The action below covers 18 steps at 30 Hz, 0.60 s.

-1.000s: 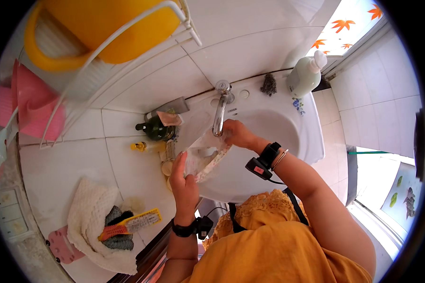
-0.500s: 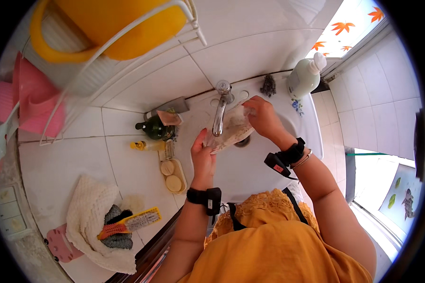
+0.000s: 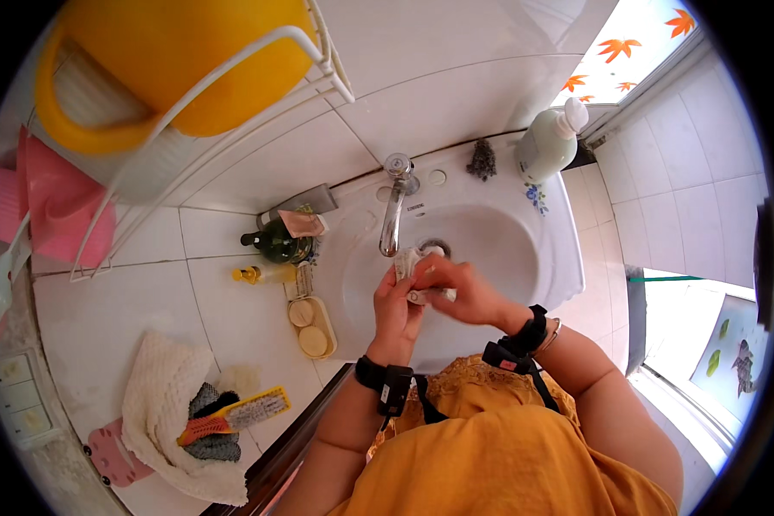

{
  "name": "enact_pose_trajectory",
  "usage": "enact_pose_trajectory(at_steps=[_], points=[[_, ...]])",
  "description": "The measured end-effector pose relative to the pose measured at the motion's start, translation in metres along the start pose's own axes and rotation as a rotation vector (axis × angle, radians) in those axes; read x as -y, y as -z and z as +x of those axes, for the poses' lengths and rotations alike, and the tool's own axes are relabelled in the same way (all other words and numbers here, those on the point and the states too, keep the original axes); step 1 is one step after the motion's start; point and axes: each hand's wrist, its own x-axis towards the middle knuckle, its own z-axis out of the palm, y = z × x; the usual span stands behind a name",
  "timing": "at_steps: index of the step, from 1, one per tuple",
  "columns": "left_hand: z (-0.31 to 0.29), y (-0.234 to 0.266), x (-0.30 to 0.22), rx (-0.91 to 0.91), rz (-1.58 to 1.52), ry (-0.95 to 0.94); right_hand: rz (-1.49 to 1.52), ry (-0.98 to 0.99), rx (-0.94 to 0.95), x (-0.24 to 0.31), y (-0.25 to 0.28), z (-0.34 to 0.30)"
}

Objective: The person washes a small white cloth in a bathroom sink by applying soap, rubbing the cloth against itself to create a lather, and then rinsing it thoroughly under a stream of water from the faucet.

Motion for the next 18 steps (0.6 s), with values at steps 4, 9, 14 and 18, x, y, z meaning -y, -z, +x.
enact_pose_trajectory(at_steps=[4, 9, 14, 18], points=[[-0.006, -0.002, -0.006, -0.139, -0.073, -0.1, 0.503, -0.68, -0.379, -0.073, -0.005, -0.002], [-0.004, 0.011, -0.011, -0.328, -0.148, -0.039, 1.259, -1.109, -0.236, -0.117, -0.034, 0.02], [0.001, 0.069, -0.005, -0.308, 0.264, 0.132, 1.231, -0.825, -0.384, -0.116, -0.045, 0.052], [0.025, 0.091, 0.008, -0.217, -0.101, 0.281, 1.033, -0.683, -0.355, -0.108, -0.05, 0.048]])
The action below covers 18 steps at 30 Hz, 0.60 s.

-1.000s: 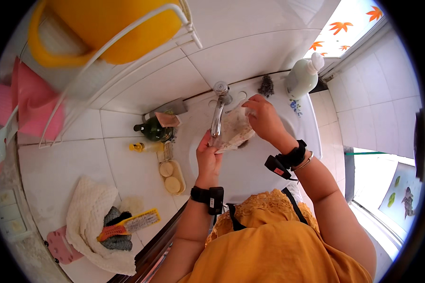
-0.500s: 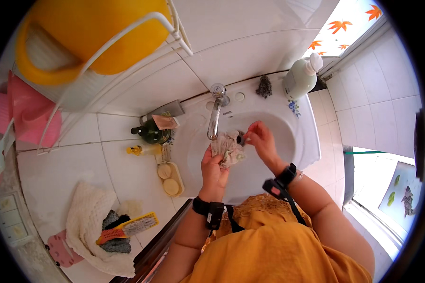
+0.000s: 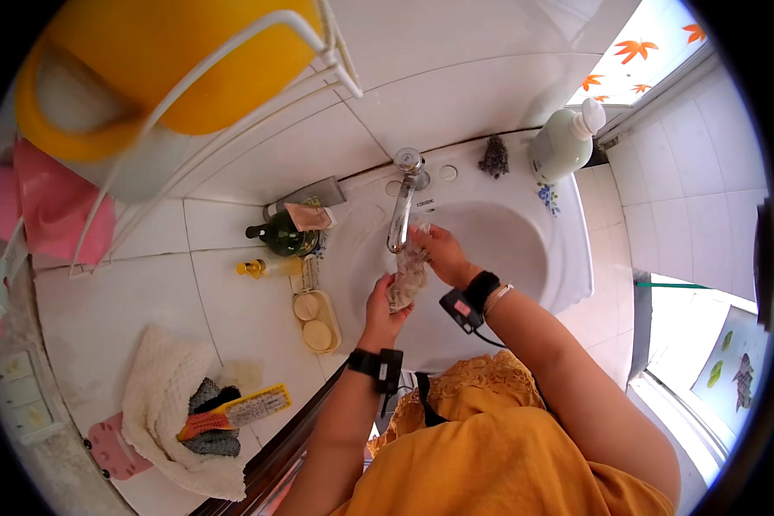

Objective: The person washes a small white cloth in a bathroom sink by applying soap, rubbing the cloth against itself to create a lather, and then rinsing it thoroughly under a stream of water from the faucet.

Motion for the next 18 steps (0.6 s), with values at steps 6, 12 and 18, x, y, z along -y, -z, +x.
enact_pose_trajectory(at_steps=[6, 12, 18], points=[[0.034, -0.03, 0.006, 0.106, -0.073, -0.291, -0.779, 0.702, -0.014, -0.034, -0.025, -0.035], [0.022, -0.063, 0.024, -0.062, 0.124, -0.279, -0.591, 0.246, -0.219, -0.015, -0.012, 0.01], [0.033, -0.034, 0.002, -0.115, 0.062, -0.289, -0.298, 0.285, -0.048, -0.034, -0.037, -0.021]])
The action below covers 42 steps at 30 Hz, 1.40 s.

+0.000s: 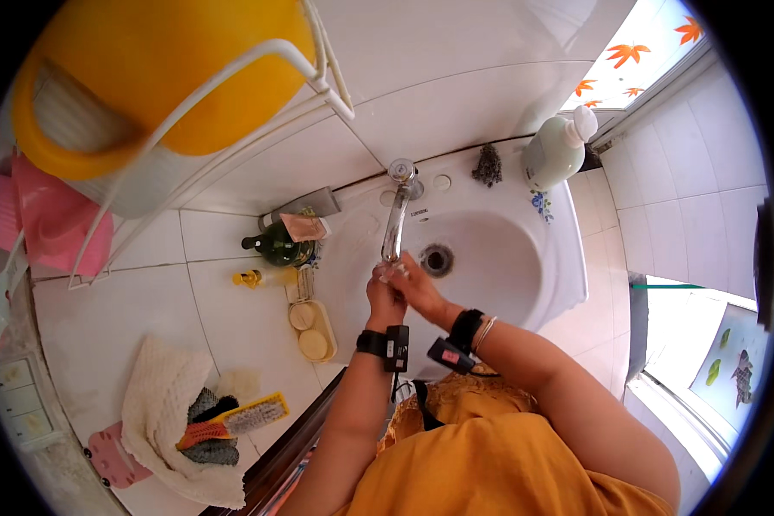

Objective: The person washes a small white cloth in a bathroom sink by applying soap, rubbing the cloth against itself to create a lather, and then rinsing it thoroughly under a stream of water from the faucet.

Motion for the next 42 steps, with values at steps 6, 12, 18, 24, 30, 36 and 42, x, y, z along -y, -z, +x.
enact_pose_trajectory(at_steps=[6, 12, 18, 24, 30, 36, 42], points=[[-0.025, -0.017, 0.003, 0.051, 0.176, 0.095, -0.565, 0.198, -0.016, -0.029, 0.027, 0.039], [-0.03, 0.007, -0.017, 0.119, 0.314, -0.041, 0.236, -0.434, -0.101, 0.036, 0.037, 0.03], [-0.014, 0.01, -0.018, -0.117, 0.254, -0.234, -0.175, -0.329, -0.02, 0.034, 0.06, 0.026], [-0.003, 0.004, 0.004, 0.191, -0.107, -0.046, -0.668, 0.628, -0.084, 0.023, -0.001, -0.015], [-0.028, -0.024, 0.009, 0.071, 0.276, -0.002, -0.45, 0.135, -0.188, 0.007, 0.018, 0.037], [0.002, 0.015, -0.007, 0.051, -0.056, -0.084, -0.448, 0.616, -0.062, -0.001, -0.023, 0.01], [-0.017, -0.006, 0.01, 0.053, 0.304, -0.02, -0.794, 0.2, 0.075, 0.001, 0.013, 0.035]])
